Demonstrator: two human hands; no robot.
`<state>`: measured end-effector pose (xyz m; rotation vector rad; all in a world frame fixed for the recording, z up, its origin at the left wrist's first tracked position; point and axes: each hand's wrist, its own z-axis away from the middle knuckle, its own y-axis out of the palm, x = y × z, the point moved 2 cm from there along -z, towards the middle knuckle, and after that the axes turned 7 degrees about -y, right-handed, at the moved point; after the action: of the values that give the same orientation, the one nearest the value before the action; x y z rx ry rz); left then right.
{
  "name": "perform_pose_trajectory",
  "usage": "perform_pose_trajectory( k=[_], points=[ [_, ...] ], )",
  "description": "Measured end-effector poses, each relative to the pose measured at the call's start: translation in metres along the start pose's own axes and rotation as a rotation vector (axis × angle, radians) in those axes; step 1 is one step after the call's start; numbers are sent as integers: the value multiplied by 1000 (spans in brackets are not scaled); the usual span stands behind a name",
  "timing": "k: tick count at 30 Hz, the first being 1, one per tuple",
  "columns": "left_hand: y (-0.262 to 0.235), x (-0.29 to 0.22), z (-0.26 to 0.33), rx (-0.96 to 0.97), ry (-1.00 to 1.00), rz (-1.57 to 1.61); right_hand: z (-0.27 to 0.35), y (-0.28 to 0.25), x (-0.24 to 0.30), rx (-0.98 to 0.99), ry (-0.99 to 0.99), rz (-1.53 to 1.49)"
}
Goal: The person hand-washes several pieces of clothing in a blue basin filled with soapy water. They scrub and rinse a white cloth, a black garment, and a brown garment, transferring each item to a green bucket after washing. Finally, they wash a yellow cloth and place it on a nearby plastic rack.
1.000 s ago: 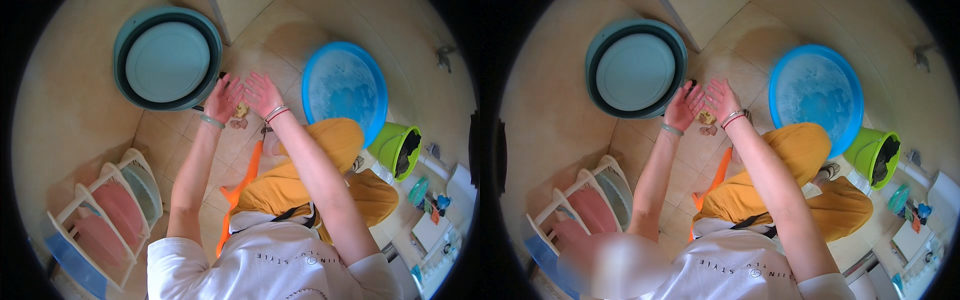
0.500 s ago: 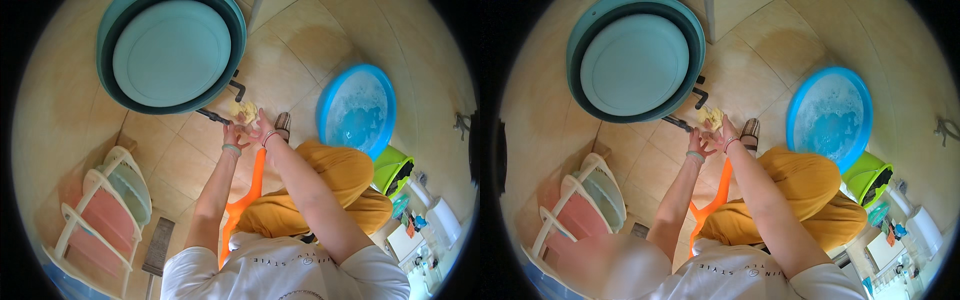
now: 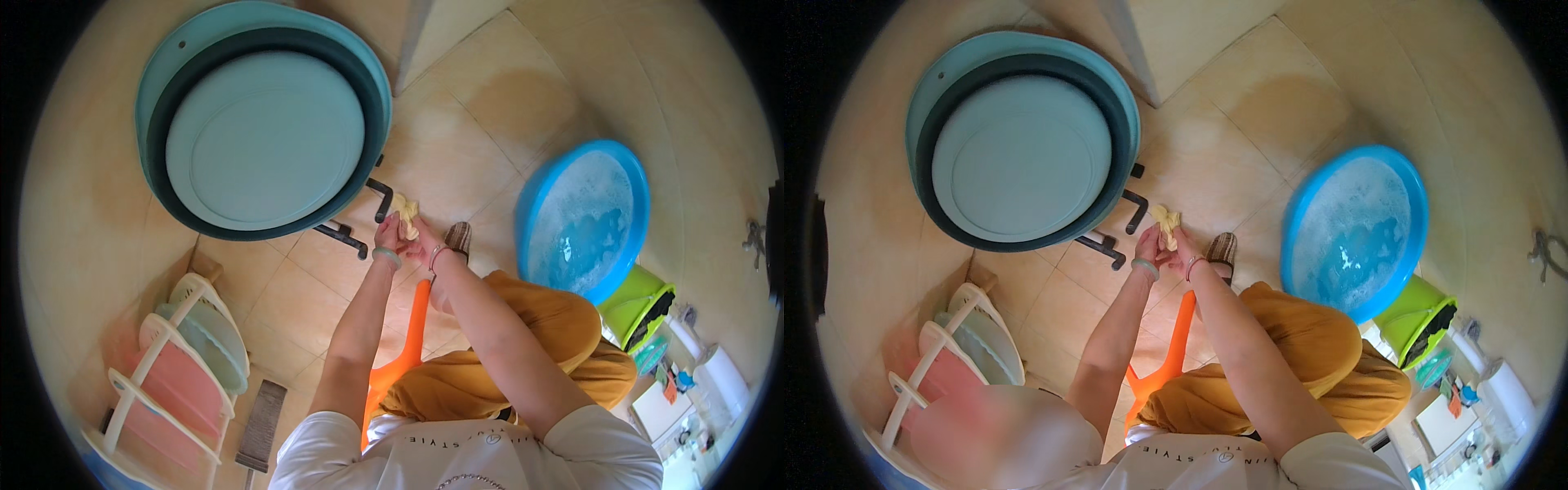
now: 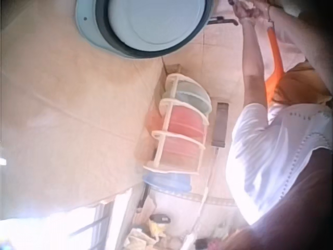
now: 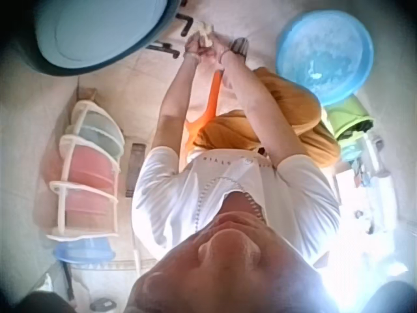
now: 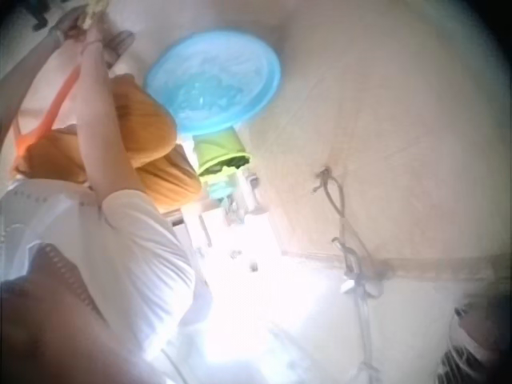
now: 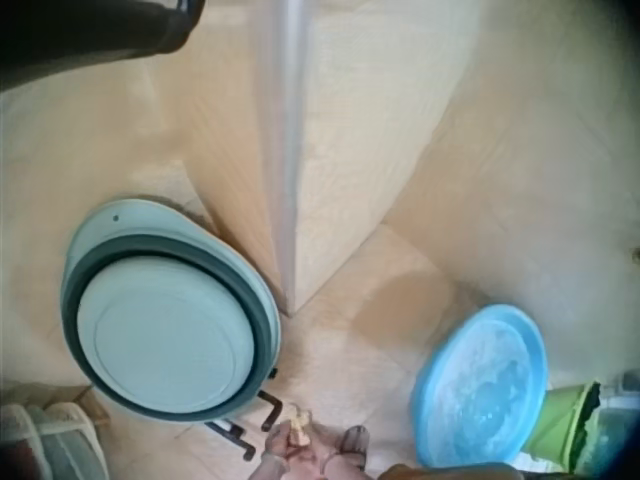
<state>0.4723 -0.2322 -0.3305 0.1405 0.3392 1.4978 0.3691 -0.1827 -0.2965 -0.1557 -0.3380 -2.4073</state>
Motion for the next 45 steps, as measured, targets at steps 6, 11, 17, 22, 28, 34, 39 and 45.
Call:
perform_pose_trajectory(
  k=[6,11,17,22,28,34,39,45],
  points=[
    [157,-9,41,-7,462,-1,30,-74,111,41,-344,-122],
    [301,-20,86,177,621,-256,136,-157,217,138,-593,-144],
    [434,31,133,611,243,-956,261,-303,198,-103,-788,-427],
    [476,96,92,593,308,-1995,250,-374,91,-294,-705,-563],
    [438,129,15,426,490,-2041,206,-395,20,-653,-521,-141],
    [407,162,17,228,688,-1873,188,-429,7,-1196,-686,250],
    [395,187,-36,284,640,-1531,157,-444,20,-991,-814,407],
    [398,183,-38,417,368,-1378,171,-426,55,-730,-795,184]
  ],
)
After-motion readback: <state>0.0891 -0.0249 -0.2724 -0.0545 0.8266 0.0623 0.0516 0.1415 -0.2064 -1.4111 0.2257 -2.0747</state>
